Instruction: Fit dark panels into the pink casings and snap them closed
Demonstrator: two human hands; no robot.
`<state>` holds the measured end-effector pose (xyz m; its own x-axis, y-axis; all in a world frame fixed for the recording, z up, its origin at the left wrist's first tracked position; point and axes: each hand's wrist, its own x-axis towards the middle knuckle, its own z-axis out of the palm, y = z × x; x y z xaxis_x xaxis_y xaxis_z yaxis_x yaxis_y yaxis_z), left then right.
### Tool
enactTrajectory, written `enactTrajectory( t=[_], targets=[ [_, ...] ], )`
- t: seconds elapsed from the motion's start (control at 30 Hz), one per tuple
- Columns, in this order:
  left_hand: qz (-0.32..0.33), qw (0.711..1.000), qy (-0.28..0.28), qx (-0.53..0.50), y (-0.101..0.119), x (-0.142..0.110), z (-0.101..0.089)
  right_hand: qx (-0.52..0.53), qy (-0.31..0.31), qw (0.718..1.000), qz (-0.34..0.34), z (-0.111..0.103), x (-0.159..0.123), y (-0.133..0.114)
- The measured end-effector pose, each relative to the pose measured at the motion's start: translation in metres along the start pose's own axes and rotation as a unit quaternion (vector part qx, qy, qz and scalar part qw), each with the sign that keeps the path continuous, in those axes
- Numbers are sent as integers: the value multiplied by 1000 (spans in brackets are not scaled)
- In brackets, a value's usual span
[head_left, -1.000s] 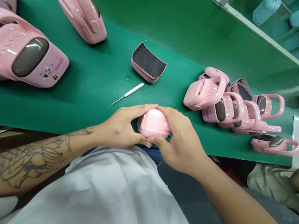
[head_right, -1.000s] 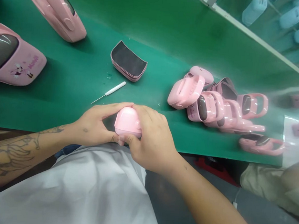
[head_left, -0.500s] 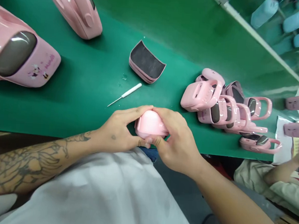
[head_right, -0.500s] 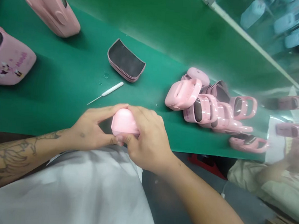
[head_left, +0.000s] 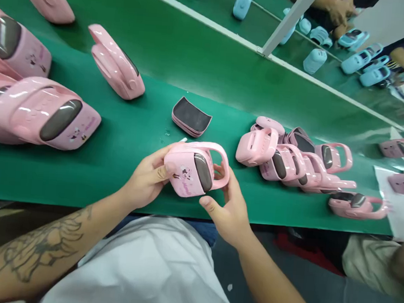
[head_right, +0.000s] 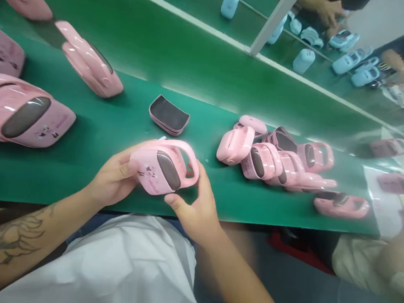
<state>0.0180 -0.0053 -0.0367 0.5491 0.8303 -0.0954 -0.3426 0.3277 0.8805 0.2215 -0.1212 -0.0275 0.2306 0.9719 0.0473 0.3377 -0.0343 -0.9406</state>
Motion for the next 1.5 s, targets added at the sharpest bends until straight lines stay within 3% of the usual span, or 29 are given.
enactTrajectory(
  t=[0.2, 0.5, 0.67, 0.77, 0.87, 1.07, 1.2, 1.3, 1.4, 1.5],
  targets=[
    [22, 997, 46, -58, 8, -13, 7, 11, 106, 993, -51, 44, 4, -33],
    [49, 997, 55, -25, 19, -21, 0, -58, 100, 974, -193, 55, 7, -57],
    [96, 992, 79, -13, 17, -16, -1, -124, 148, 956, -221, 63, 10, -61],
    [100, 988, 110, -40, 17, -9, -3, -124, 121, 957, -231, 67, 20, -59],
    [66, 989, 106, -74, 25, -5, -7, -105, 81, 962, -239, 68, 29, -58],
    [70, 986, 100, -110, 41, -8, -14, -90, 73, 960, -256, 69, 34, -69],
    [71, 979, 103, -163, 40, -8, -14, -94, 63, 950, -291, 73, 36, -80],
    [61, 973, 101, -198, 36, -8, -10, -68, 43, 956, -281, 78, 38, -83],
    [61, 986, 75, -136, 36, -13, -10, 16, -4, 975, -220, 72, 38, -77],
    [156, 981, 89, 74, 39, -30, -21, 65, -77, 985, -137, 47, 28, -66]
  ],
)
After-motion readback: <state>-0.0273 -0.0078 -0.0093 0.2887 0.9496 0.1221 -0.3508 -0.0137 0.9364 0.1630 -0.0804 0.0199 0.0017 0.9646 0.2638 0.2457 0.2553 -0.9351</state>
